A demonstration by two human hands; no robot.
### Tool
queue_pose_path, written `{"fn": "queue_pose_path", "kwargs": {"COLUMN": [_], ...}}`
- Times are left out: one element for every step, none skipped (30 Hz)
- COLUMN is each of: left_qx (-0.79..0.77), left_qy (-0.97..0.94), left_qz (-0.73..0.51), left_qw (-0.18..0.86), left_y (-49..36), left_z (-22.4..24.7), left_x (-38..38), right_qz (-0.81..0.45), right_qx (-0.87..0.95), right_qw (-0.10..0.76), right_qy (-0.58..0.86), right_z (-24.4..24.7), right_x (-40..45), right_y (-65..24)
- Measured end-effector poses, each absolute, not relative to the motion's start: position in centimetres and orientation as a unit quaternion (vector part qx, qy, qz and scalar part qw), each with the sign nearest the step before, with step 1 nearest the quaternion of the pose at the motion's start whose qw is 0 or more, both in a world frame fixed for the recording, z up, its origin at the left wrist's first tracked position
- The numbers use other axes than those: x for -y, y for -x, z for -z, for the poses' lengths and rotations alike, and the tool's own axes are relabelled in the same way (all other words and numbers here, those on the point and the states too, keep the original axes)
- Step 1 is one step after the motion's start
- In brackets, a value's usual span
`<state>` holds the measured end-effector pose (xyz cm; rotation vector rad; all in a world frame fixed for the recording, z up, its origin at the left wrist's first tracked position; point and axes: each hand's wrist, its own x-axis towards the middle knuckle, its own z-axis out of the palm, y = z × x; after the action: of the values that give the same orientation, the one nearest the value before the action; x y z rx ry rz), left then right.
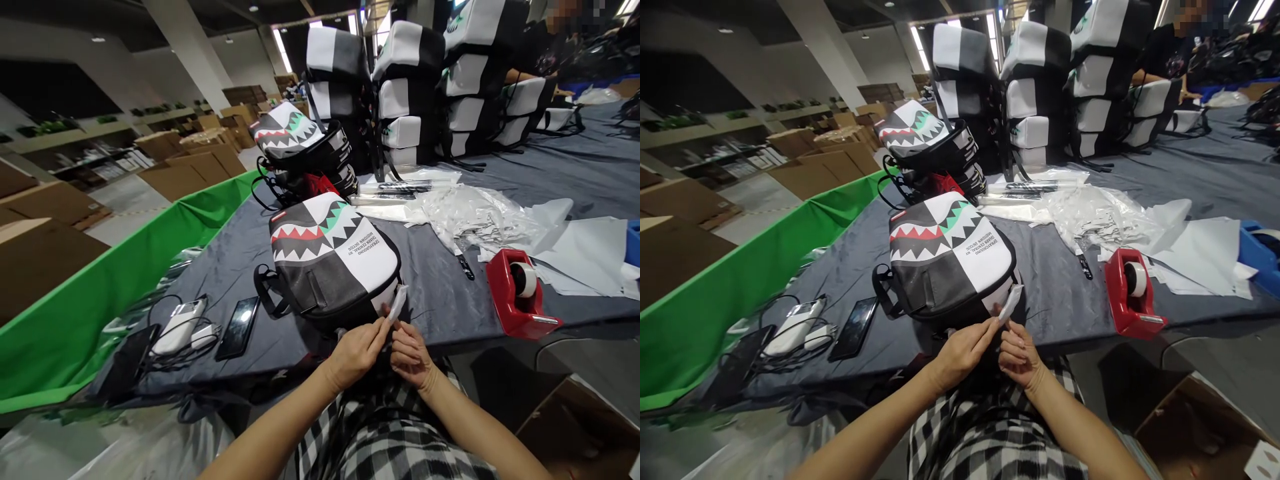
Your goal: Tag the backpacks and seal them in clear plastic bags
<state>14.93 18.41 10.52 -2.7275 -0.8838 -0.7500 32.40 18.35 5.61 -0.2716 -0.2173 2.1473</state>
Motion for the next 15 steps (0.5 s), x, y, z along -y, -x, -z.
{"fn": "queue_pose_path", "kwargs": {"left_qx": [0.277, 0.267, 0.263, 0.263, 0.268, 0.277, 0.288, 0.3, 0.308, 0.31, 0.304, 0.291, 0.276, 0.262, 0.253], "left_qy": [0.923, 0.926, 0.927, 0.927, 0.924, 0.918, 0.911, 0.905, 0.902, 0.905, 0.913, 0.923, 0.933, 0.942, 0.949], "left_qz": [0.24, 0.229, 0.218, 0.212, 0.216, 0.226, 0.237, 0.241, 0.234, 0.216, 0.19, 0.16, 0.135, 0.117, 0.105], "left_qw": [0.12, 0.14, 0.153, 0.16, 0.165, 0.169, 0.174, 0.182, 0.19, 0.195, 0.198, 0.194, 0.184, 0.171, 0.157], "left_y": [-14.6, -14.2, -13.7, -13.2, -12.5, -11.8, -11.1, -10.3, -9.6, -9.0, -8.5, -8.2, -7.9, -7.8, -7.8], "left_z": [-10.5, -10.6, -10.7, -10.9, -11.0, -11.1, -11.3, -11.4, -11.6, -11.9, -12.2, -12.6, -13.0, -13.3, -13.6], "left_x": [-18.2, -17.9, -17.6, -17.2, -16.9, -16.6, -16.5, -16.5, -16.6, -16.9, -17.3, -17.7, -18.2, -18.7, -19.1], "right_qz": [-0.88, -0.887, -0.893, -0.896, -0.896, -0.896, -0.896, -0.896, -0.898, -0.901, -0.903, -0.903, -0.901, -0.899, -0.897], "right_qx": [0.093, 0.101, 0.109, 0.117, 0.12, 0.12, 0.118, 0.115, 0.112, 0.111, 0.112, 0.114, 0.118, 0.123, 0.128], "right_qw": [0.452, 0.437, 0.424, 0.416, 0.414, 0.416, 0.418, 0.418, 0.416, 0.411, 0.407, 0.406, 0.407, 0.408, 0.41], "right_qy": [0.11, 0.108, 0.106, 0.105, 0.104, 0.101, 0.096, 0.091, 0.086, 0.082, 0.082, 0.086, 0.091, 0.098, 0.103], "right_z": [-5.4, -5.3, -5.2, -5.3, -5.4, -5.6, -5.8, -6.1, -6.3, -6.6, -6.8, -7.0, -7.2, -7.2, -7.2], "right_x": [-18.0, -17.7, -17.5, -17.3, -17.2, -17.2, -17.3, -17.3, -17.4, -17.5, -17.5, -17.5, -17.5, -17.5, -17.5], "right_y": [-32.3, -32.1, -32.0, -31.8, -31.6, -31.4, -31.3, -31.2, -31.1, -31.1, -31.1, -31.2, -31.2, -31.3, -31.4]}}
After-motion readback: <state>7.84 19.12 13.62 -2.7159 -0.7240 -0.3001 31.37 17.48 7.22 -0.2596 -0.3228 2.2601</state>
